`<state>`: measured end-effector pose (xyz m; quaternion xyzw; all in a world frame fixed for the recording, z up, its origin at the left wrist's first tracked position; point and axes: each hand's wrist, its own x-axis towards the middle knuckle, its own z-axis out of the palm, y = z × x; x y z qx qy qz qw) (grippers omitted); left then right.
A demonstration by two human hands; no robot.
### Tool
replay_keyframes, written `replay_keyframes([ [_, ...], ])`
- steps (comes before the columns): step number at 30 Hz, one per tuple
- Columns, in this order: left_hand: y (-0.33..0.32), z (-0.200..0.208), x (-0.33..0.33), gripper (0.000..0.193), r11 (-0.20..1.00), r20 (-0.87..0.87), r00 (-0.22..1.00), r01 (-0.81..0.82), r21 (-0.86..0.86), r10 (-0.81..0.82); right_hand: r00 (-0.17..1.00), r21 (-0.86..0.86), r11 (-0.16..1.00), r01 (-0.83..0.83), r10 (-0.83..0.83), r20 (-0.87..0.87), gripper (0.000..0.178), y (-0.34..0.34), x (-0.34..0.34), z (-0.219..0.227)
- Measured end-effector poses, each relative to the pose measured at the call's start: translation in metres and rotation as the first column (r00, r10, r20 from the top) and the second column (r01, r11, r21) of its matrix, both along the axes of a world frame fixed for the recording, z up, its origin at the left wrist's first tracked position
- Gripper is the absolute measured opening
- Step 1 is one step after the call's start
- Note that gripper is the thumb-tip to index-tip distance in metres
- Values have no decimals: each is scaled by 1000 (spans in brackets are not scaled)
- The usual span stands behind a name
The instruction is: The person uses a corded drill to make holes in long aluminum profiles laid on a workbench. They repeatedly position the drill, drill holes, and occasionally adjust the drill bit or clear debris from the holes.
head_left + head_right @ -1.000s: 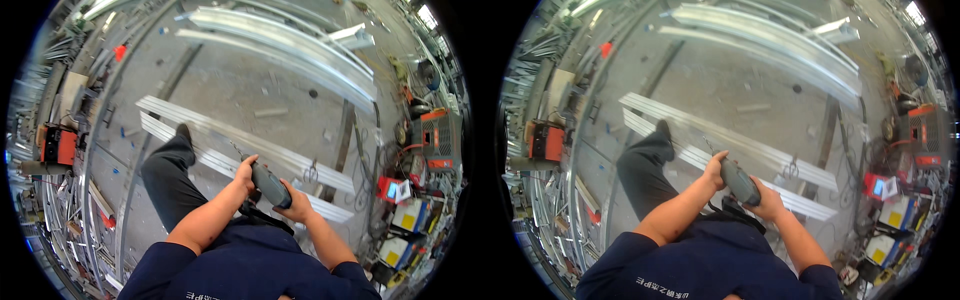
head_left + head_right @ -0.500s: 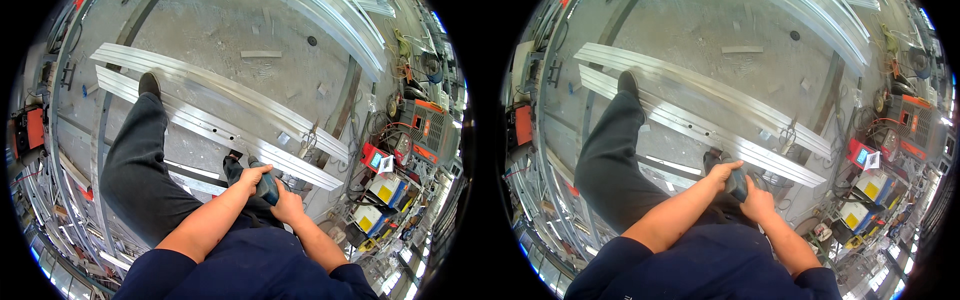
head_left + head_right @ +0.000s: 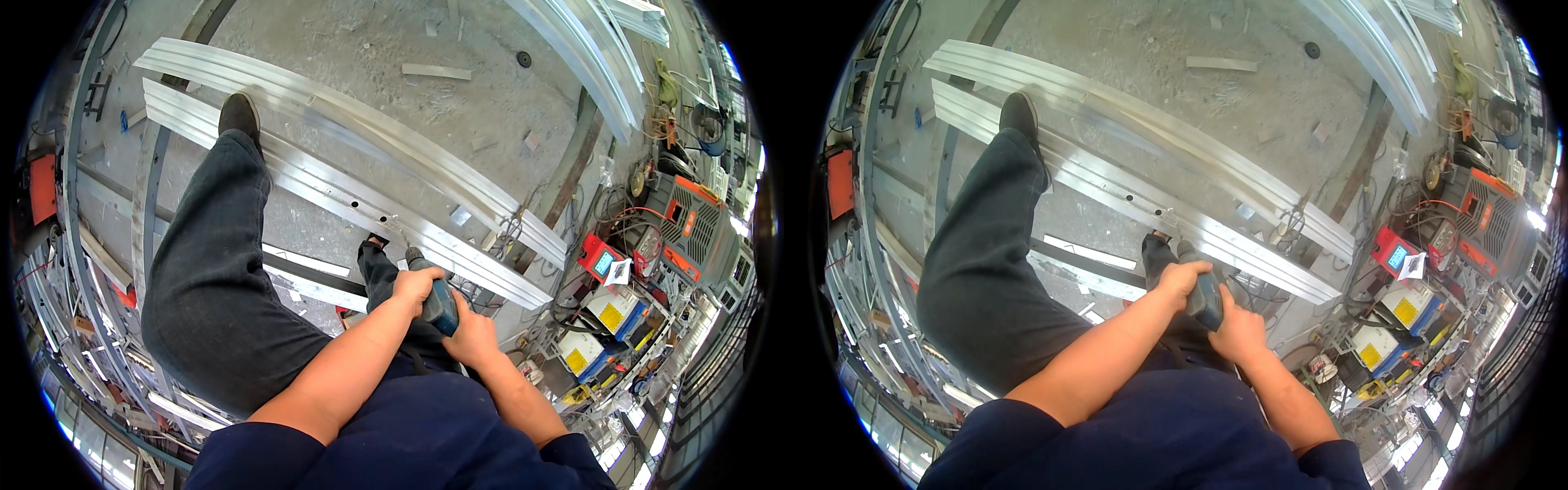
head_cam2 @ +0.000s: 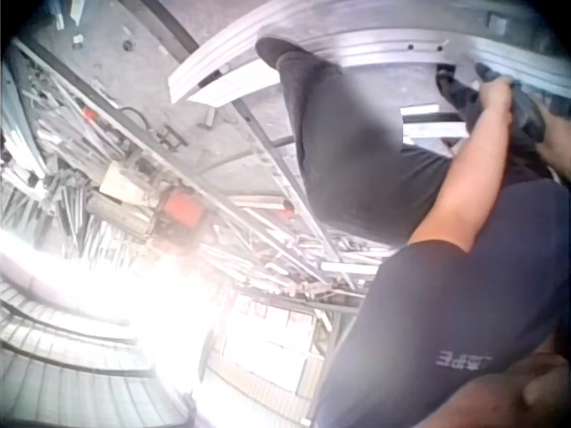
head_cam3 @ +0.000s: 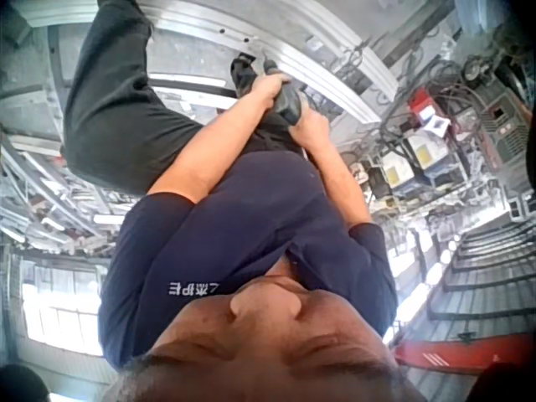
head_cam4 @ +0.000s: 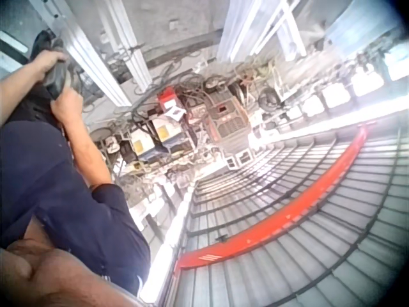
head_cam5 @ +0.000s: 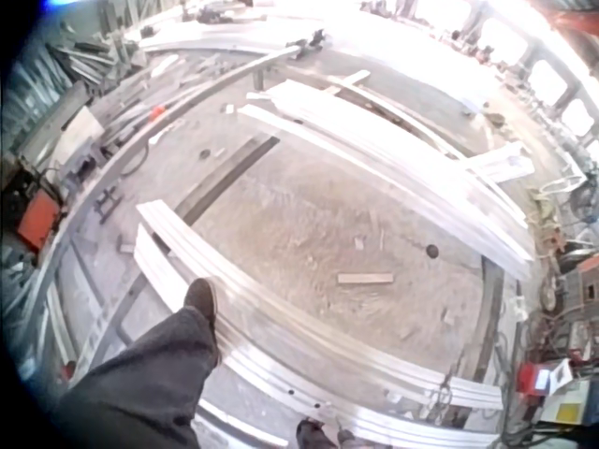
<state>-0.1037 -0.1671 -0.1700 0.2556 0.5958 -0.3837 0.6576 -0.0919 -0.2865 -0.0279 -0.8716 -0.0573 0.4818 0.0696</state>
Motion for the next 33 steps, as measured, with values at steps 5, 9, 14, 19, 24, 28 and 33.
replay_keyframes([
  [5, 7, 0, 3, 38, 998, -8, 999, -43, -47, 43, 1000, -18, 999, -27, 27, -8, 91, 6, 4, -3],
  [9, 8, 4, 3, 37, 988, -19, 990, -138, -66, 137, 999, -21, 999, -48, 48, -4, 89, 5, 7, -4],
  [14, 9, 9, 4, 35, 977, -10, 981, -195, -91, 194, 1000, -9, 1000, -29, 29, 3, 88, 10, 11, -1],
  [19, 13, 16, 7, 33, 988, -6, 989, -149, -49, 149, 1000, 6, 1000, -21, 21, 12, 88, 8, 7, -3],
  [24, 13, 8, 5, 33, 986, -8, 989, -145, -88, 145, 1000, -29, 999, -29, 29, -11, 88, 13, 10, -3],
  [28, 10, 3, 6, 34, 990, -20, 994, -110, -92, 109, 999, -46, 998, -45, 44, -9, 87, 12, 11, -6],
  [33, 20, 8, 12, 33, 958, -101, 973, -221, -183, 206, 947, -35, 947, -319, 320, 31, 84, 19, 43, 1],
])
